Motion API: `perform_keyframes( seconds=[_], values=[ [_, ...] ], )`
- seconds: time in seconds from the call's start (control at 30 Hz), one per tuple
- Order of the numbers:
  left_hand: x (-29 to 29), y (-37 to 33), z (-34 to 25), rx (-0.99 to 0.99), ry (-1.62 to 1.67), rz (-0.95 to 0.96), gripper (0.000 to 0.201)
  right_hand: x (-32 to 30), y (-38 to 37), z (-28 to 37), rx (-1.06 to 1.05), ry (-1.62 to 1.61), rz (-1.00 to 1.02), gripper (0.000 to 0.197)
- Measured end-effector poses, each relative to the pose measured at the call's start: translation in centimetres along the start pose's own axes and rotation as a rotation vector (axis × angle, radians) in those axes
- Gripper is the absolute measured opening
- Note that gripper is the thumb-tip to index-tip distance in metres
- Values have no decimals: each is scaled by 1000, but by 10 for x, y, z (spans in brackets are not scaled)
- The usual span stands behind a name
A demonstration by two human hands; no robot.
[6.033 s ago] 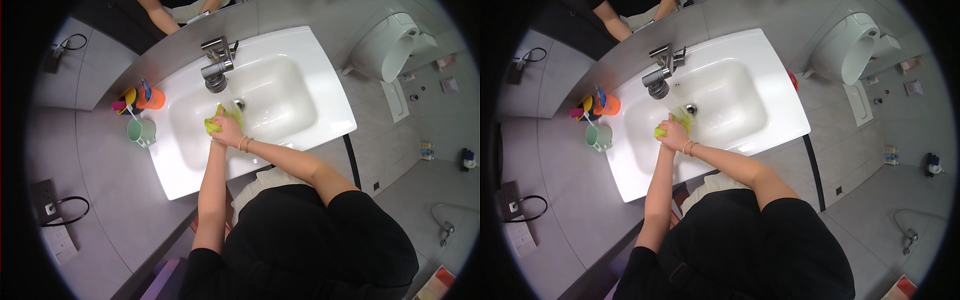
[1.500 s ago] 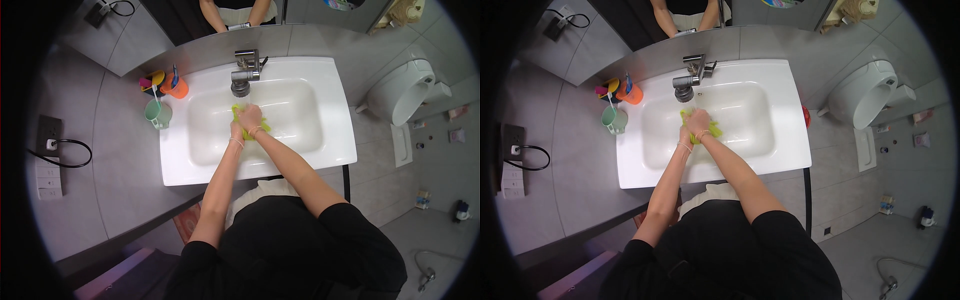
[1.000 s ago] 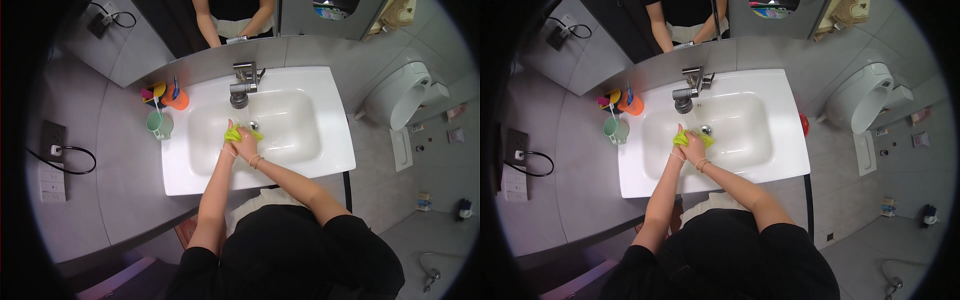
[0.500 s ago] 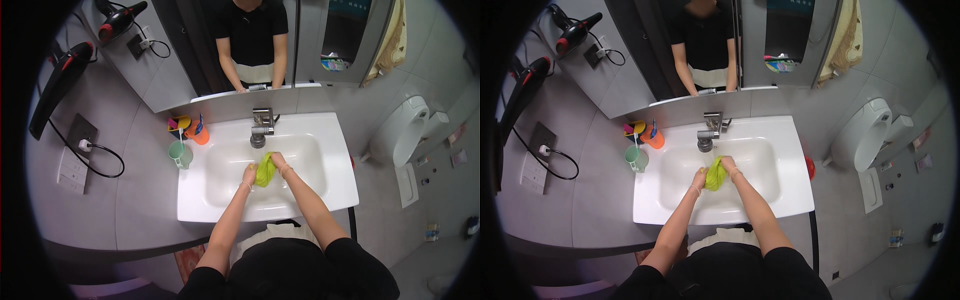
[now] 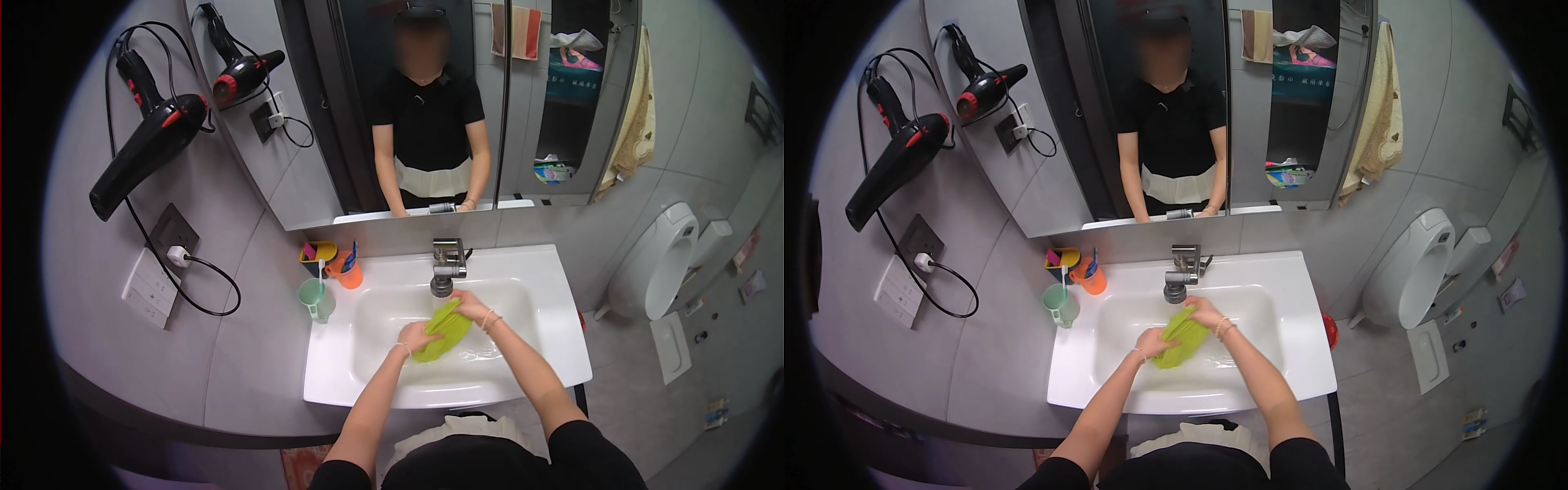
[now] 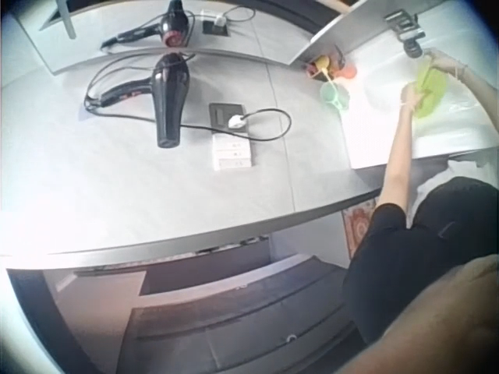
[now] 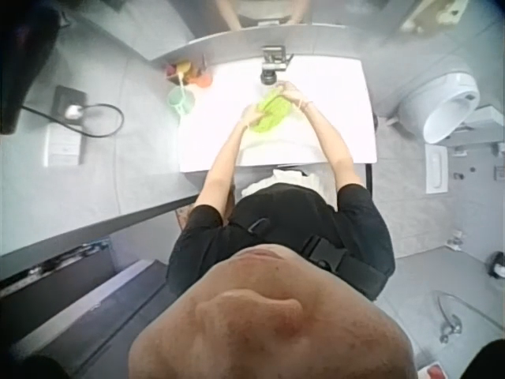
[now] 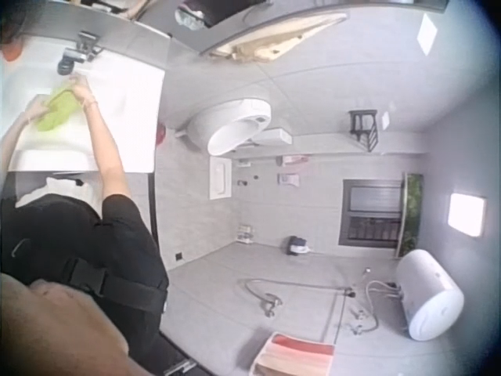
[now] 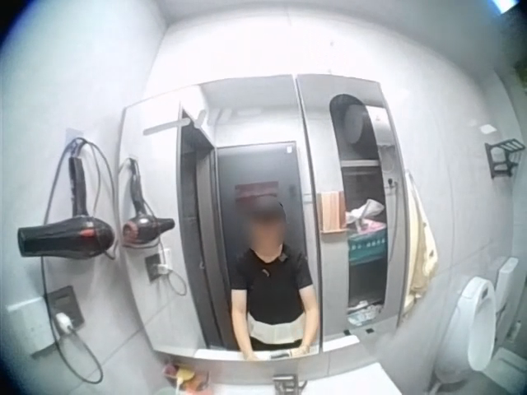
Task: The person wipes the bathroom sink and faucet using a cloth, then rinses the cloth under the running tap and wrings it out.
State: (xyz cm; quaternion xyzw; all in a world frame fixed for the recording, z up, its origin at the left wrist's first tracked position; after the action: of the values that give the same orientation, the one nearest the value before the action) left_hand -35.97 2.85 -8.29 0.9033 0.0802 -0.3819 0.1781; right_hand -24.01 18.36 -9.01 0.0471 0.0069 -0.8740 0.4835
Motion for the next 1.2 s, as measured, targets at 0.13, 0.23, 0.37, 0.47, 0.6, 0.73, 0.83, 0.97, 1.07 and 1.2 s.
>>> perform_keyframes(
  seconds=[0.13, 0.23, 0.37, 0.47, 0.6, 0.73, 0.83, 0.97, 1.07, 1.2],
  values=[
    [-2, -9, 6, -65, -185, 81, 42, -30, 34, 58, 35, -80, -58, 21],
    [-4, -18, 10, 42, -425, 18, 43, -46, 53, 68, 69, -119, -71, 21],
    [-17, -21, 33, 40, -511, 24, 43, -64, 70, 74, -13, -145, -117, 22],
    [-32, -26, 43, 98, -323, -143, 35, -70, 73, 72, 37, -14, -114, 22],
    [-60, -32, 41, -61, 321, -156, 23, -75, 63, 38, 149, 347, -77, 24],
    [-65, -30, -11, -56, 676, -20, 29, -21, 41, 18, 4, 439, -123, 22],
    [-31, -26, -25, 160, 385, -26, 33, 35, 35, 35, -65, 234, 12, 29],
    [-18, -11, -29, 466, 101, -538, 32, 15, 35, 6, 243, -147, -94, 32],
    [13, -6, 71, -75, 373, -474, 39, 35, 38, 24, 238, -193, -270, 24],
    [36, 9, -16, -1032, 1434, -67, 81, 39, 48, 39, 133, -320, -343, 15]
  ],
)
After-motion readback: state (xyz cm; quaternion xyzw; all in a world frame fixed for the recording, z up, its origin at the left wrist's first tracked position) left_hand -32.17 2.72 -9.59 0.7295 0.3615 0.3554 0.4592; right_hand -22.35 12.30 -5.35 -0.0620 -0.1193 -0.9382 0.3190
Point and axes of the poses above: each hand's wrist, its own y-axis away from the middle knuckle, its own x-axis out of the palm, z = x × y, the point moved 1 cm from there along -y, towards the middle knuckle, and after that the axes turned 4 degrees about -z, right-handed, at the moved point
